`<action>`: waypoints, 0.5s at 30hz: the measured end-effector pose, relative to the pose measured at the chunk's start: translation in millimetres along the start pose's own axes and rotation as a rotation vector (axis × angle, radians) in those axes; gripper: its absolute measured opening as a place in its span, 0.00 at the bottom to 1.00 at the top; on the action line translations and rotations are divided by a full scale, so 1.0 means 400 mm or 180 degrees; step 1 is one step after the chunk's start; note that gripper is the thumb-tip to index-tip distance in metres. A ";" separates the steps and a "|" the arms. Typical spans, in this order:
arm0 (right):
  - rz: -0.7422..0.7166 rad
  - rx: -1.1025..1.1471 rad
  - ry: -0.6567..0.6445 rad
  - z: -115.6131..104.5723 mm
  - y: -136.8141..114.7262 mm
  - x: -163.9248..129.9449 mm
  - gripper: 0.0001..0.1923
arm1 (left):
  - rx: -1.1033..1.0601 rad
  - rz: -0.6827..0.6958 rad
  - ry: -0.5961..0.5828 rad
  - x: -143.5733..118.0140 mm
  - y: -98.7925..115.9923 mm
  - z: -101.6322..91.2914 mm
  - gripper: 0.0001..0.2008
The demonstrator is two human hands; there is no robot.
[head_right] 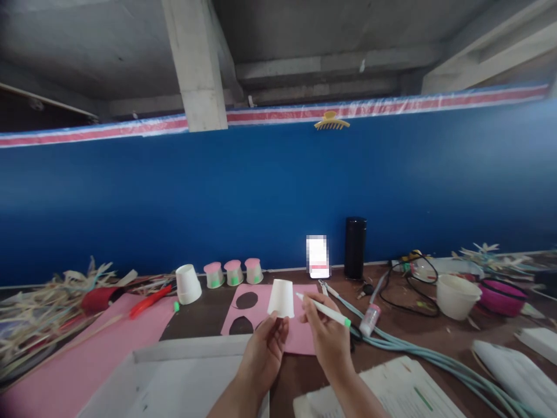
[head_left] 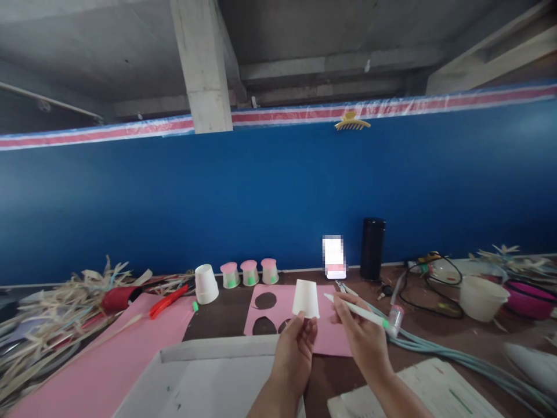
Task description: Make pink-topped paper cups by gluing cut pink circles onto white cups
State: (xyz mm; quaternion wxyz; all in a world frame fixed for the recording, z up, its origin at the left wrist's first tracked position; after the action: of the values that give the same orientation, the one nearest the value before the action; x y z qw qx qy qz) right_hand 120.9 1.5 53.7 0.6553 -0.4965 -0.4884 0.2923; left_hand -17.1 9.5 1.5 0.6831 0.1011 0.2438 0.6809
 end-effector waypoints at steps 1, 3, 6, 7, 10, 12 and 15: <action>0.0007 0.0027 -0.0069 0.003 0.000 0.000 0.16 | 0.0001 -0.0011 0.0015 -0.001 -0.001 0.000 0.03; -0.0033 0.0052 -0.0247 0.014 0.001 -0.005 0.15 | 0.0002 0.0002 0.0018 -0.003 -0.001 0.001 0.03; -0.0167 -0.0031 -0.0442 0.032 0.006 -0.021 0.13 | -0.0012 0.0062 -0.0021 -0.004 -0.001 0.004 0.04; -0.0238 -0.0121 -0.0477 0.037 0.008 -0.025 0.12 | -0.0014 0.0066 -0.0037 -0.004 -0.002 0.004 0.04; -0.0502 -0.0547 -0.0511 0.042 0.012 -0.032 0.10 | -0.0014 0.0044 -0.0104 -0.001 -0.004 0.006 0.04; -0.0663 -0.0756 -0.0500 0.043 0.013 -0.032 0.09 | -0.0024 0.0036 -0.0163 0.001 -0.005 0.006 0.04; -0.0811 -0.0863 -0.0497 0.043 0.014 -0.032 0.09 | -0.0045 0.0033 -0.0245 0.004 -0.007 0.005 0.03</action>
State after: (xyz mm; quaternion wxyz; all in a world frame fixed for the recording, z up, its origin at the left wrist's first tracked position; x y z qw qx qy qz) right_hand 100.8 -1.3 44.6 0.5742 -0.4902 -0.6316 0.1763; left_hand -13.8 11.1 1.5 0.6891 0.1237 0.2120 0.6818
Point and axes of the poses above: each hand's wrist, its own x-axis towards the middle knuckle, its own z-axis out of the palm, y = z × x, the point moved 4 cm from there along x, towards the middle knuckle, and after that the axes turned 6 degrees about z, right-handed, at the moved point
